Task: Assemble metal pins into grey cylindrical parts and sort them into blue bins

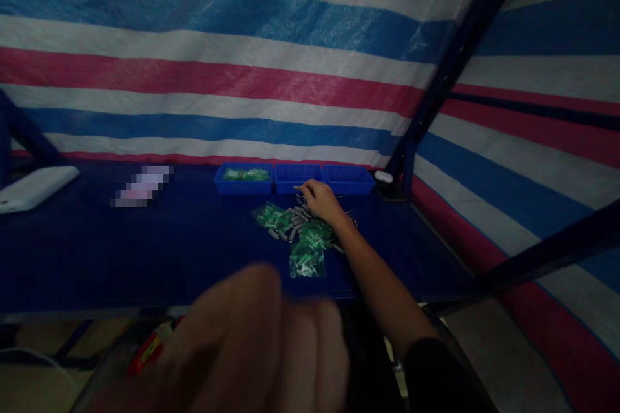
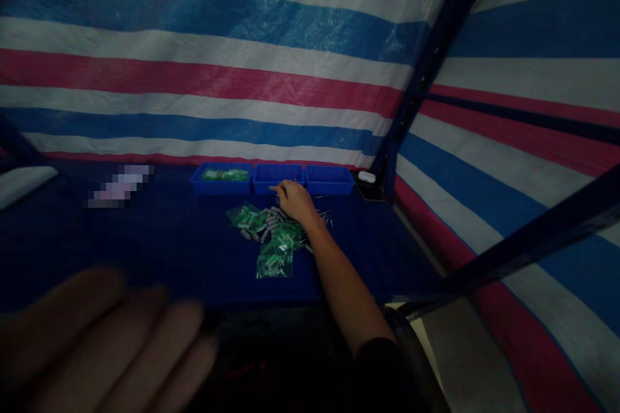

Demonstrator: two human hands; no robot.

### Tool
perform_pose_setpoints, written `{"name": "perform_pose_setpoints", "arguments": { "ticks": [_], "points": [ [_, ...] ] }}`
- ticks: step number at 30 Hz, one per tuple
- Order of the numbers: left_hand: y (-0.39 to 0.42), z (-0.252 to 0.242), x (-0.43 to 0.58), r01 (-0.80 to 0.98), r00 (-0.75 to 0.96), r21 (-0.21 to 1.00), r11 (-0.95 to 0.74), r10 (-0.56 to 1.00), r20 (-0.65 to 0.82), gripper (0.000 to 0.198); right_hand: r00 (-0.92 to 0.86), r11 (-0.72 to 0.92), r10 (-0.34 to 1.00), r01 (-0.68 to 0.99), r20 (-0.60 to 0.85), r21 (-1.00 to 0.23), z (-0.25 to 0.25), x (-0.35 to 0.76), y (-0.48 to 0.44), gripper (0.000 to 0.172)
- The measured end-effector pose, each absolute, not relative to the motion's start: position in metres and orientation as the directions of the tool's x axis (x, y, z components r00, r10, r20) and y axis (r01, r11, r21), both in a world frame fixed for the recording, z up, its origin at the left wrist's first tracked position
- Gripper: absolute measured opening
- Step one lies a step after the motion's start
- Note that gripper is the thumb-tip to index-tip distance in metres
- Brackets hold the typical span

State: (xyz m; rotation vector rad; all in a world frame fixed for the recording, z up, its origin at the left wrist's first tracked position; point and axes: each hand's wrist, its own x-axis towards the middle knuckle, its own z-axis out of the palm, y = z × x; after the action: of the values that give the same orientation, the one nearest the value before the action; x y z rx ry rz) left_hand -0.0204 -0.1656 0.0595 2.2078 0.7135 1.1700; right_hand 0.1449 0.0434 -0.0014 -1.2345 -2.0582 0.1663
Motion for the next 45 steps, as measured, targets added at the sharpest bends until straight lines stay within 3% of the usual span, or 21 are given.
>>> {"name": "perform_pose_setpoints", "arguments": {
  "ticks": [2,6,10,15,17,20,25,29,31,35,38,41,45],
  "points": [
    [-0.121,0.06,-0.017,0.253,0.447,0.665,-0.703,0.694,0.564,0.024,-0.3,0.525,0.825,0.721,0.48,-0.452,0.001,0.142,0.041,0.026],
    [-0.023,0.035,-0.018,0.599,0.206,0.537,-0.594,0.762,0.614,0.018,-0.279,0.499,0.853,0.685,0.441,-0.531,0.004,0.136,0.039,0.031],
    [0.028,0.007,-0.021,0.641,0.326,0.428,-0.637,0.731,0.6,0.017,-0.254,0.474,0.876,0.616,0.411,-0.629,0.004,0.137,0.04,0.036],
    [0.038,0.011,-0.018,0.628,0.453,0.293,-0.721,0.645,0.616,0.011,-0.22,0.442,0.896,0.53,0.386,-0.723,0.005,0.14,0.044,0.038],
    [0.04,0.014,-0.016,0.619,0.448,0.317,-0.718,0.655,0.609,0.011,-0.215,0.439,0.898,0.505,0.384,-0.743,0.006,0.14,0.043,0.04],
    [0.038,0.01,-0.012,0.614,0.324,0.454,-0.646,0.731,0.601,0.015,-0.214,0.475,0.877,0.513,0.429,-0.715,0.008,0.139,0.037,0.034],
    [0.026,0.001,-0.013,0.609,0.201,0.592,-0.528,0.825,0.528,0.026,-0.336,0.602,0.789,0.594,0.515,-0.533,0.01,0.137,0.026,0.021],
    [0.026,-0.002,-0.016,0.632,0.205,0.623,-0.46,0.875,0.438,0.037,-0.325,0.584,0.776,0.695,0.541,-0.419,0.017,0.137,0.03,0.017],
    [0.031,-0.002,-0.015,0.66,0.284,0.558,-0.502,0.855,0.433,0.037,-0.231,0.502,0.79,0.775,0.569,-0.383,0.022,0.138,0.039,0.02],
    [0.042,-0.003,-0.007,0.707,0.538,0.281,-0.649,0.752,0.382,0.03,-0.026,0.319,0.836,0.836,0.548,-0.447,0.029,0.144,0.059,0.033],
    [0.042,0.0,-0.001,0.708,0.646,0.148,-0.691,0.718,0.258,0.029,-0.109,0.369,0.876,0.78,0.471,-0.505,0.027,0.16,0.063,0.036],
    [0.037,0.004,0.001,0.74,0.654,0.023,-0.672,0.727,0.21,0.028,-0.225,0.476,0.856,0.693,0.465,-0.541,0.017,0.189,0.055,0.026],
    [0.037,0.007,0.0,0.808,0.582,-0.052,-0.586,0.782,0.226,0.029,-0.165,0.455,0.854,0.695,0.493,-0.556,-0.008,0.228,0.042,0.02]
  ]
}}
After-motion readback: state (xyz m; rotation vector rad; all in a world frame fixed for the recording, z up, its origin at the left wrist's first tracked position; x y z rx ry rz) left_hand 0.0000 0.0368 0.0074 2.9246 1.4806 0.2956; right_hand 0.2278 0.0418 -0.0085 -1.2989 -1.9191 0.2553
